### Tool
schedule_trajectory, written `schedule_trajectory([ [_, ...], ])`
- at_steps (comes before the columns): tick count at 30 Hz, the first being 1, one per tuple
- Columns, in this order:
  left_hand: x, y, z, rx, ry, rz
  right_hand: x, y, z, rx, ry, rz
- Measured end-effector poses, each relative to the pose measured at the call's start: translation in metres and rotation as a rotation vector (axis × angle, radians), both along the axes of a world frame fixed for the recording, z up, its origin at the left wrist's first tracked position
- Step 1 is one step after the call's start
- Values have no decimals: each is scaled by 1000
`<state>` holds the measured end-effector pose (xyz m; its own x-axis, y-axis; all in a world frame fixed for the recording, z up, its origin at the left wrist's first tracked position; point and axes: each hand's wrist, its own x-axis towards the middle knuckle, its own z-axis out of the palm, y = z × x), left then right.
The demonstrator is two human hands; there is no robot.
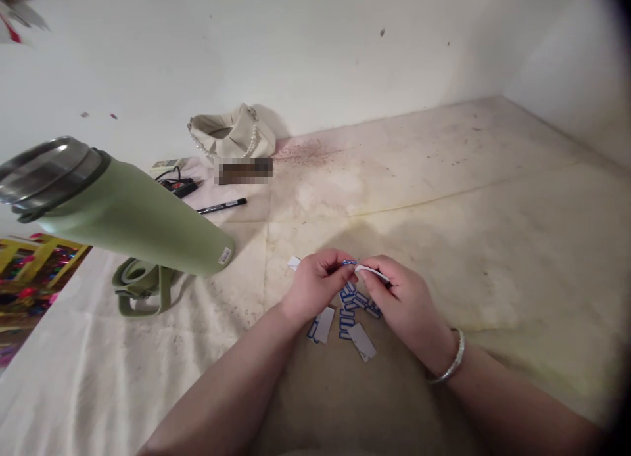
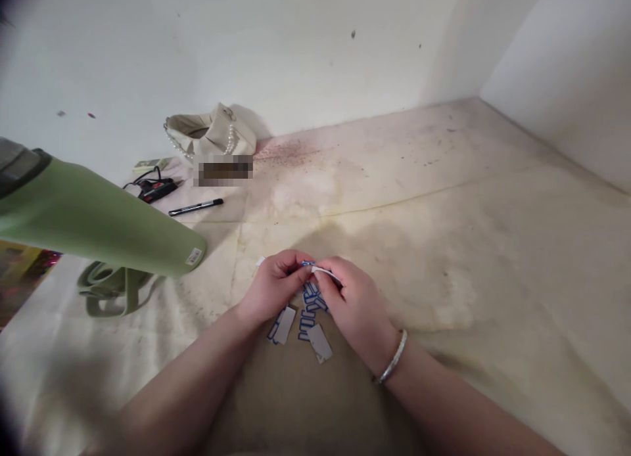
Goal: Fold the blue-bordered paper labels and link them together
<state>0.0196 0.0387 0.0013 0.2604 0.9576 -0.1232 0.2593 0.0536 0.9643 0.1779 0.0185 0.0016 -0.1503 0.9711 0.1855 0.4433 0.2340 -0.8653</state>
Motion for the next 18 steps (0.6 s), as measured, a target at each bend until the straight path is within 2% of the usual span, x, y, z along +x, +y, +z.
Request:
schedule_trajectory([
  [3, -1, 0, -1, 18, 11, -19, 0, -2, 2, 69, 20, 10],
  [11, -1, 0, 1, 30, -9, -10, -2, -4, 1, 130, 62, 76],
  [15, 0, 0, 2, -27, -64, 26, -4, -1, -3, 17, 39, -34],
  [18, 0, 0, 2, -66, -115, 24, -3, 2, -5, -66, 25, -62],
])
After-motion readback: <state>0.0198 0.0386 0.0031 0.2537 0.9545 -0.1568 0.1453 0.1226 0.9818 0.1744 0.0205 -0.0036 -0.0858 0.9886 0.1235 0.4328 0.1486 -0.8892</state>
